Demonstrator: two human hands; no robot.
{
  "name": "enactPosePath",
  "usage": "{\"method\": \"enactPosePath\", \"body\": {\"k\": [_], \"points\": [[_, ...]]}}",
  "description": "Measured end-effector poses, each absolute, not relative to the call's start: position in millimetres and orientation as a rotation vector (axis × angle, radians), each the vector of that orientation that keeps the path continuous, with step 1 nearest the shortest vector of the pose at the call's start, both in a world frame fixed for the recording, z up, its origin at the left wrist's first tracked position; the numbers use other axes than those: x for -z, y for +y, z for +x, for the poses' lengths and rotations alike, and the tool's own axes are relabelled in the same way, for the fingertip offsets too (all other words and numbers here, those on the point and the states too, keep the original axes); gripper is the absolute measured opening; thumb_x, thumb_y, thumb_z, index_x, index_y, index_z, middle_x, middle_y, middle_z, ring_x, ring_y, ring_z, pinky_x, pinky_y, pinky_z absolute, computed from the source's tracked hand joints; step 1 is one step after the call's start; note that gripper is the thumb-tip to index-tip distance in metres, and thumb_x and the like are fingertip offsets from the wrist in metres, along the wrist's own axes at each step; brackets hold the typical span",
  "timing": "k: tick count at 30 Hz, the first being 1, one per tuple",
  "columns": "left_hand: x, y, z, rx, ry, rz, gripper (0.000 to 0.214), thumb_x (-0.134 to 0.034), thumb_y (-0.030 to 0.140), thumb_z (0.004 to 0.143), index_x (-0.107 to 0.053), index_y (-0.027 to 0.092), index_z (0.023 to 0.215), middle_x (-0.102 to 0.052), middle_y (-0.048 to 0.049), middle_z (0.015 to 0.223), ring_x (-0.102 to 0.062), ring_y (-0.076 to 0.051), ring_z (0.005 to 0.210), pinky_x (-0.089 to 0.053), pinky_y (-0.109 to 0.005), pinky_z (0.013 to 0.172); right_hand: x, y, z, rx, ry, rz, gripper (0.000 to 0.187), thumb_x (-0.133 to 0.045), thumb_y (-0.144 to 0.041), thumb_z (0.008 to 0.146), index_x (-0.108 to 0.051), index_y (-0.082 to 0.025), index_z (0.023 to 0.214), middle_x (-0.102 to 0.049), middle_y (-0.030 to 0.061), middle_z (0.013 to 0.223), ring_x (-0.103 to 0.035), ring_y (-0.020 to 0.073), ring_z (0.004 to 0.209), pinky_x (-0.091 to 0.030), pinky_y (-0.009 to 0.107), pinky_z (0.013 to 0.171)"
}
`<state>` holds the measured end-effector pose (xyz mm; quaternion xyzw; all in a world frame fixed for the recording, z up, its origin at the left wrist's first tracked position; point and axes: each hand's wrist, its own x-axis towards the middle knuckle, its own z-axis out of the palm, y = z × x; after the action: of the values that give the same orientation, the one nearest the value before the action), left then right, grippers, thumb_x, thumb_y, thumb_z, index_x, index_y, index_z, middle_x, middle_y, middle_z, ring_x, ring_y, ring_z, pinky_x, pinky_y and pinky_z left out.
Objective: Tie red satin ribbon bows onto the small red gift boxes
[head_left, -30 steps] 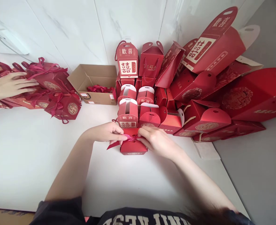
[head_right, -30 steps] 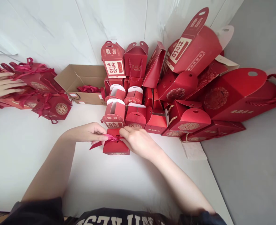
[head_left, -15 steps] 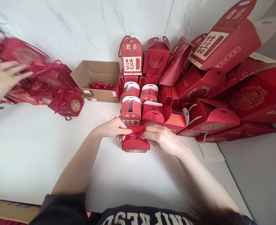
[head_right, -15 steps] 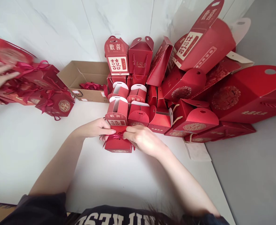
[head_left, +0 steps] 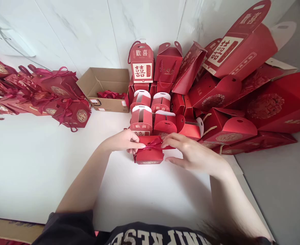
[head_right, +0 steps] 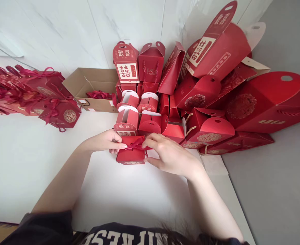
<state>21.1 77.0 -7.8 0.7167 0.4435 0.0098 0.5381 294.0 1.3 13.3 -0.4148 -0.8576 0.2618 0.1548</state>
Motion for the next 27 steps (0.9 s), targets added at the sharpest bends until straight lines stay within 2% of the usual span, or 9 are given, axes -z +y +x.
{"method": "enactPosePath", "body": {"k": [2, 5, 10, 16, 20, 27], "points": [[8, 77, 21, -0.012, 1.046, 1.712, 0.043, -0.065, 0.053, 0.081, -0.064, 0.014, 0.062, -0.067, -0.0041, 0.065, -0.058, -0.012, 0.058, -0.049, -0.025, 0.060, -9, 2, 287, -0.734, -2.355, -1.253, 0.014, -0.053, -0.030, 0.096, -0.058, -0.022, 0.106, -0.061, 0.0070, 0.108, -0.060, 0.0201, 0.093, -0.048, 0.033, 0.081], [8, 78, 19, -0.005, 1.013, 1.717, 0.041, -0.066, 0.051, 0.081, -0.064, 0.015, 0.063, -0.065, -0.0031, 0.064, -0.057, -0.012, 0.059, -0.047, -0.025, 0.060, 4, 6, 272, -0.667, -2.293, -1.321, 0.014, -0.045, -0.029, 0.100, -0.055, -0.021, 0.095, -0.061, 0.0048, 0.096, -0.058, 0.0185, 0.084, -0.046, 0.031, 0.076], [7, 77, 20, -0.016, 1.031, 1.716, 0.041, -0.068, 0.051, 0.079, -0.059, 0.015, 0.061, -0.058, 0.0001, 0.058, -0.054, -0.012, 0.058, -0.043, -0.024, 0.057, 18, 10, 256, -0.792, -2.135, -1.487, 0.019, -0.044, -0.038, 0.099, -0.046, -0.023, 0.087, -0.061, 0.0007, 0.087, -0.054, 0.0147, 0.068, -0.040, 0.026, 0.061], [6, 77, 20, -0.002, 1.010, 1.698, 0.039, -0.068, 0.050, 0.080, -0.061, 0.015, 0.063, -0.066, -0.0031, 0.066, -0.059, -0.014, 0.062, -0.048, -0.026, 0.060, 20, 11, 255, -0.873, -2.039, -1.748, 0.038, -0.049, -0.053, 0.093, -0.044, -0.023, 0.070, -0.052, -0.0041, 0.058, -0.042, 0.0134, 0.053, -0.031, 0.026, 0.054], [7, 78, 19, -0.013, 1.006, 1.696, 0.041, -0.069, 0.051, 0.078, -0.059, 0.015, 0.061, -0.065, -0.0033, 0.063, -0.061, -0.014, 0.061, -0.049, -0.026, 0.060, 20, 15, 260, -1.020, -2.084, -1.574, 0.041, -0.054, -0.048, 0.091, -0.042, -0.021, 0.062, -0.051, -0.0044, 0.060, -0.041, 0.0113, 0.055, -0.031, 0.024, 0.054], [9, 82, 16, 0.006, 0.991, 1.663, 0.038, -0.070, 0.046, 0.078, -0.058, 0.015, 0.060, -0.066, -0.0035, 0.064, -0.061, -0.014, 0.060, -0.049, -0.026, 0.059, 23, 21, 269, -1.173, -2.077, -1.389, 0.036, -0.047, -0.044, 0.097, -0.044, -0.021, 0.069, -0.056, -0.0064, 0.053, -0.050, 0.0095, 0.048, -0.037, 0.022, 0.057]]}}
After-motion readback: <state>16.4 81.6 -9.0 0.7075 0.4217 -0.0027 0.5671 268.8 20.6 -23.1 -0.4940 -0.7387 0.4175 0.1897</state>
